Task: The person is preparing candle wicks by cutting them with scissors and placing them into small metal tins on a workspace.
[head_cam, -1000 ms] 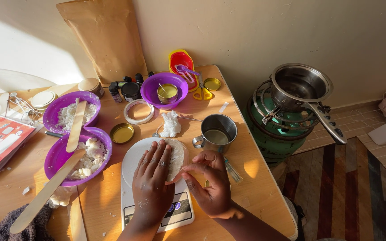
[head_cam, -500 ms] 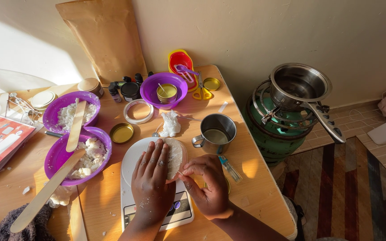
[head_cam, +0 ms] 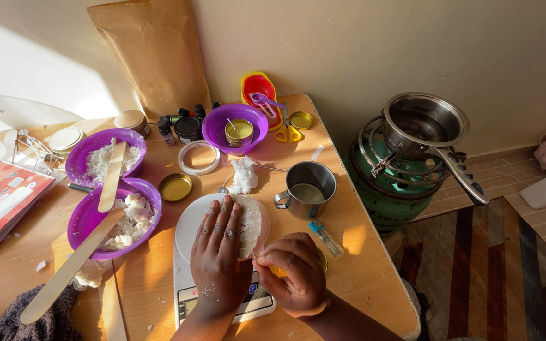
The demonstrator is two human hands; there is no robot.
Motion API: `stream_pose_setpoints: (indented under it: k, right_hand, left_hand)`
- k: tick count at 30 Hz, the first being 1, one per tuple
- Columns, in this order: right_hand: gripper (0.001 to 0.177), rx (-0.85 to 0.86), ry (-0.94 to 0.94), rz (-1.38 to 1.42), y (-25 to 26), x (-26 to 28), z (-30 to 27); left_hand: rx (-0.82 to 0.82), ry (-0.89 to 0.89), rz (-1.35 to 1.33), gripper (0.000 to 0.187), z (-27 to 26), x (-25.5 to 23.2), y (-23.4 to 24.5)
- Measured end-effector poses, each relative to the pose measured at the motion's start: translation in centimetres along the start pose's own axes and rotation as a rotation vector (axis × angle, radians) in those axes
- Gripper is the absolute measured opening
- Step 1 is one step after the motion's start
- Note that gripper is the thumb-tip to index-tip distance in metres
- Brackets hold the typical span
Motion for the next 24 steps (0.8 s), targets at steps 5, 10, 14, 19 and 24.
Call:
stream_pose_setpoints:
  k: [5,10,14,19,24]
  right_hand:
    - [0.005,0.022,0.087,-0.034,0.1,0.8,0.1]
    - [0.007,0.041,0.172,-0.053,0.2,1.5,0.9]
    - [0.008,0.170,0.139,0.032,0.4,1.4,3.0]
    - [0.006,0.357,-0.172,0.195,0.4,-1.1,6.0]
    - [0.006,0.482,-0.444,0.306,0.9,-1.3,7.0]
  left_hand:
    - [-0.048,-0.007,-0.063,0.046,0.2,-0.4,0.2]
    - [-0.080,0.036,-0.083,0.045,-0.2,-0.2,0.1]
    - [-0.006,0.162,-0.201,0.047,0.0,0.8,-0.1]
    - [0.123,0.151,-0.687,0.041,3.2,-1.1,2.4]
    - [0.197,0.510,-1.184,0.038,3.3,-0.7,2.7]
Point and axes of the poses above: each hand's wrist, its own z-axis towards the middle knuckle, its own y-axis out of the back of the hand, x = y × z, the point moved 2 cm from there along z, towards the middle knuckle, and after that the axes turned 9 degrees about -z, right-handed, at the moved point
